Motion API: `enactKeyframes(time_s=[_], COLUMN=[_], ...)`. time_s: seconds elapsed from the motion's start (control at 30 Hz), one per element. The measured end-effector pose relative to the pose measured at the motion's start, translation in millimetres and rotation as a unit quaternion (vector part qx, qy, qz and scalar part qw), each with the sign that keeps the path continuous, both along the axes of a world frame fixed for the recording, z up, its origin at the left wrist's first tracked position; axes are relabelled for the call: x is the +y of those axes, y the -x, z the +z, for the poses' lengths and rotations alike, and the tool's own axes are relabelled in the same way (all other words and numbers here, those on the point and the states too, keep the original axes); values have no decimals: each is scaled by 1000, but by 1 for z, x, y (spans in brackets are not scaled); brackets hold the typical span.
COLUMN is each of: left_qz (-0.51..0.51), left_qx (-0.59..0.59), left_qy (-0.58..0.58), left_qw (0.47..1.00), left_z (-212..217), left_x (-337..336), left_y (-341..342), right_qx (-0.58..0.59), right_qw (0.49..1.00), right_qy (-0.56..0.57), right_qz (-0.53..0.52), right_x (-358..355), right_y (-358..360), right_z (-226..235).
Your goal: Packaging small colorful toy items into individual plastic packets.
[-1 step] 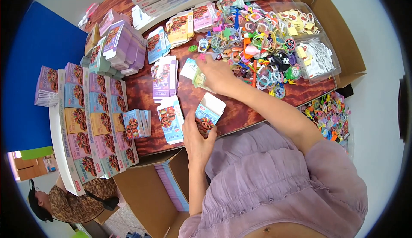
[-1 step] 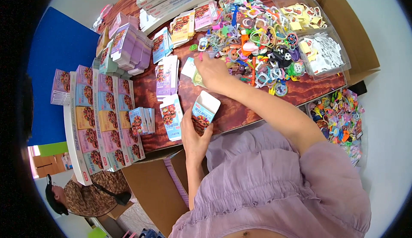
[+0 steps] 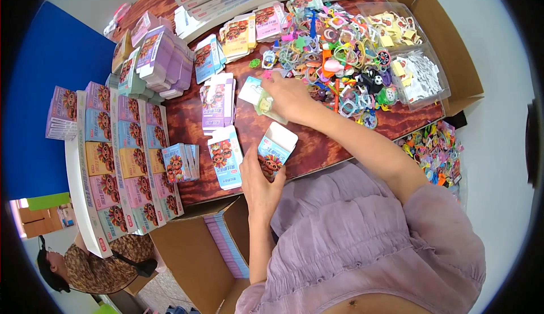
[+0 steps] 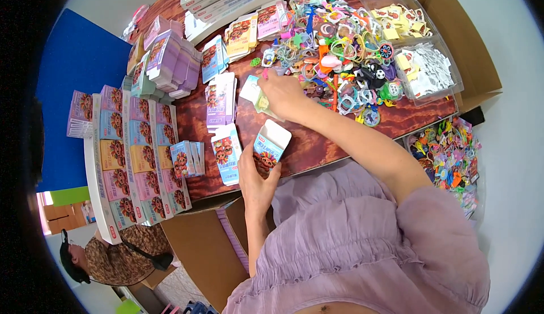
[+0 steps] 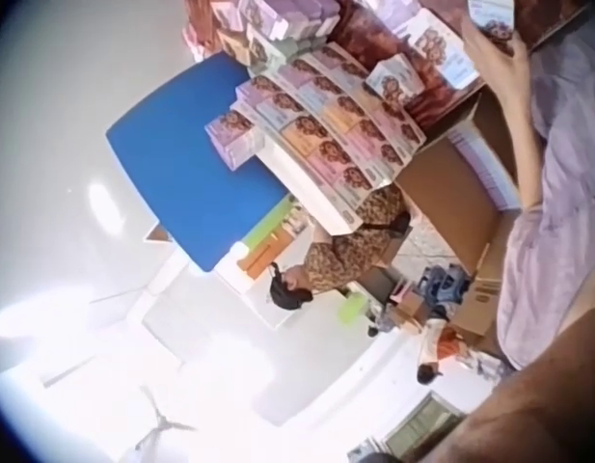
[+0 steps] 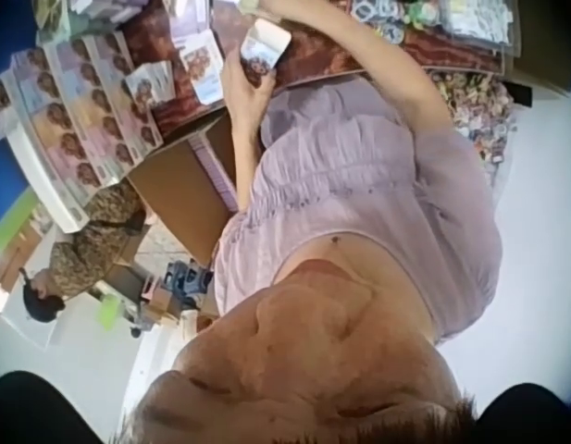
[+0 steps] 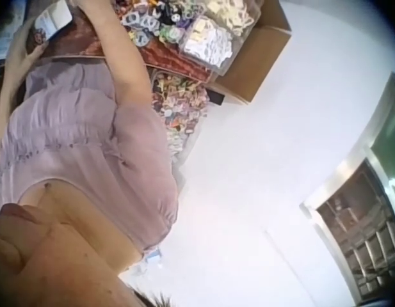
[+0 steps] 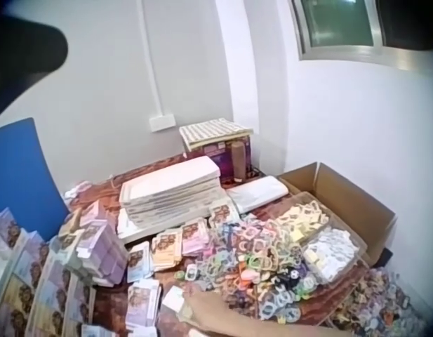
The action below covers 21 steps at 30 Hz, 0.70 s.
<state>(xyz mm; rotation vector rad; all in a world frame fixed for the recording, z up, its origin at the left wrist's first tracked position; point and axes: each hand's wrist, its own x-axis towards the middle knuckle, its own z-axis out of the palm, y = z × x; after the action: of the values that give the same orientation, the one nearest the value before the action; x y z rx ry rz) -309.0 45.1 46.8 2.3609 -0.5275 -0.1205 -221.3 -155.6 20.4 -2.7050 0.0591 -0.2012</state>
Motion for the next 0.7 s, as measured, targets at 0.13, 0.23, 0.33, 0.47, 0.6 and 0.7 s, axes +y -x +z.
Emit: enactKeyframes(time_s=[0.13, 0.23, 0.33, 0.47, 0.6, 0.7], left_qz=[10, 27, 25, 41, 12, -17], left_qx=[11, 6, -20, -22, -50, -43], left_qy=[-20, -26, -49, -56, -56, -55], left_qw=[1000, 999, 998, 997, 997, 997], left_z=[5, 4, -2, -3, -3, -1], left_x=[0, -3, -12, -17, -15, -18], left_y=[1, 3, 3, 2, 5, 6], right_qx=[-23, 33, 5, -13, -79, -31], right_qw=[984, 916, 755, 798, 880, 900], right_qy=[-172, -400, -647, -588, -461, -427], right_qz=[36, -22, -102, -130, -85, -83], right_x=[-38, -52, -29, -9, -13, -16], right_y=[7, 29, 66, 100, 112, 116], right_z=[7, 17, 22, 5, 0, 14])
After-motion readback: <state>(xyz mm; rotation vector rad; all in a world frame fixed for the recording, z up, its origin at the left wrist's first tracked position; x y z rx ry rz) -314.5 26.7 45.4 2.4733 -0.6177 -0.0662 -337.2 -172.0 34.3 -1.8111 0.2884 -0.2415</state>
